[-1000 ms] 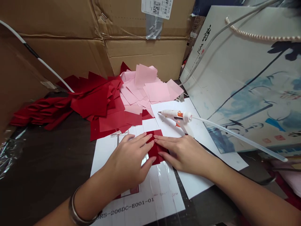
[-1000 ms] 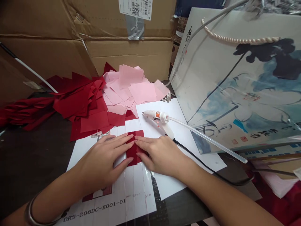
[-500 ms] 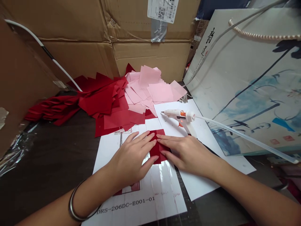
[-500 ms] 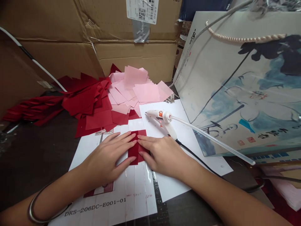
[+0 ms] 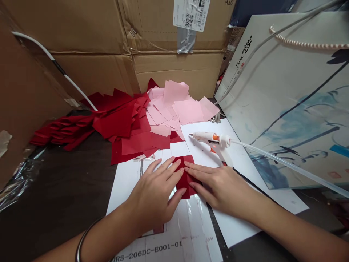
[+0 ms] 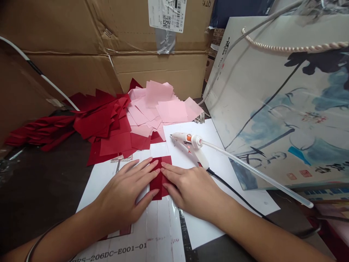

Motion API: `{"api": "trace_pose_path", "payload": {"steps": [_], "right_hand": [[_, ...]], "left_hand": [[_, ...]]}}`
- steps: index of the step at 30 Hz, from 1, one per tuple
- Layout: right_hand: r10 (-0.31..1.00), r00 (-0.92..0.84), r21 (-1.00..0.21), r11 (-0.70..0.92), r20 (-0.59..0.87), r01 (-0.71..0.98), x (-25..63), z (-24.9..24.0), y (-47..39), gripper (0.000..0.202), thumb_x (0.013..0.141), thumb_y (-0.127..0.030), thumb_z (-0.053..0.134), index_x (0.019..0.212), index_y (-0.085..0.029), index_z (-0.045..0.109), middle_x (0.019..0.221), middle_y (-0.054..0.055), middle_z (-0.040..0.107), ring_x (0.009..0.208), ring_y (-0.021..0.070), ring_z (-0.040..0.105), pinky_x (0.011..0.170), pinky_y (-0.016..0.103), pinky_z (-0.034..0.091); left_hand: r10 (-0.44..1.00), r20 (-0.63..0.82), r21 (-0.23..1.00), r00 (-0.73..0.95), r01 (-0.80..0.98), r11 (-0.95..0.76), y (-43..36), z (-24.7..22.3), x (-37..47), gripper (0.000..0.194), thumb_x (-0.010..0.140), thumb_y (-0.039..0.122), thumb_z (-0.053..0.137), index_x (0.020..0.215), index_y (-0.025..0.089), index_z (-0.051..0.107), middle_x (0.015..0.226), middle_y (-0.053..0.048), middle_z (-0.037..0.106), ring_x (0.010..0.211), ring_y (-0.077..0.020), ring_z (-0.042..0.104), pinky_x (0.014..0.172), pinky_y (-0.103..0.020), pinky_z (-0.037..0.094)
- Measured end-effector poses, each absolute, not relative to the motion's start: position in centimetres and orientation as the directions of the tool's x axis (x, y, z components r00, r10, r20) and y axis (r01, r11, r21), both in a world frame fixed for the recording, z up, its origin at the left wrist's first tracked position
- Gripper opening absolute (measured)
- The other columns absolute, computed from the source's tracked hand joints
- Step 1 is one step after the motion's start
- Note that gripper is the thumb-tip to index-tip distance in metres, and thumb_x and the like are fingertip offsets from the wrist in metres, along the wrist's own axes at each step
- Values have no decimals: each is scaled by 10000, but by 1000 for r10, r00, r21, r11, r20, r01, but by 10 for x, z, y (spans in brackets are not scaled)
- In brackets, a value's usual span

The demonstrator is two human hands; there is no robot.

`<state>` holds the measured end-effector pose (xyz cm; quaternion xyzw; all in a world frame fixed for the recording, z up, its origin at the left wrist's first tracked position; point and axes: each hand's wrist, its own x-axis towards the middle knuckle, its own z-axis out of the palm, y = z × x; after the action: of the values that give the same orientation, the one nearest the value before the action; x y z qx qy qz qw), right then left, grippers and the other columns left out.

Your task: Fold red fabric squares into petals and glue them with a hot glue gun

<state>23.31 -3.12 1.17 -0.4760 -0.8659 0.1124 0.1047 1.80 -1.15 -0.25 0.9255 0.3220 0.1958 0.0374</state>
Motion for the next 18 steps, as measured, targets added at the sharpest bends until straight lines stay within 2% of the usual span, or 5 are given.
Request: {"api": "trace_pose_path", "payload": {"steps": [6, 11, 18], "right_hand": [[858, -498, -246, 513, 125, 823, 237, 10, -33, 349, 942, -313, 475, 1236, -226, 641, 1315, -24, 609, 911, 230, 721, 756, 408, 619], [859, -499, -271, 511, 117, 816, 239, 9, -33, 345, 935, -313, 502, 1233, -215, 646, 1306, 5, 615, 948, 229, 714, 841, 405, 598], [860, -489, -286, 511, 149, 811, 237, 10, -36, 333, 921, -283, 522, 1219, -202, 647, 1291, 23, 628, 992, 235, 704, 794, 400, 613]], "left_hand": [[625, 360, 224, 693, 586, -779, -11, -1, 18, 323, 884, 238, 521, 1145, 109, 661, 1177, -123, 683, 1199, -374, 540, 937, -566, 488], [625, 356, 245, 695, 576, -780, -11, -1, 19, 325, 886, 238, 520, 1140, 95, 663, 1174, -136, 684, 1154, -346, 575, 933, -525, 501], [627, 332, 231, 705, 584, -778, -11, -1, 19, 325, 889, 258, 522, 1136, 105, 667, 1184, -138, 685, 1152, -348, 595, 940, -554, 486]]}}
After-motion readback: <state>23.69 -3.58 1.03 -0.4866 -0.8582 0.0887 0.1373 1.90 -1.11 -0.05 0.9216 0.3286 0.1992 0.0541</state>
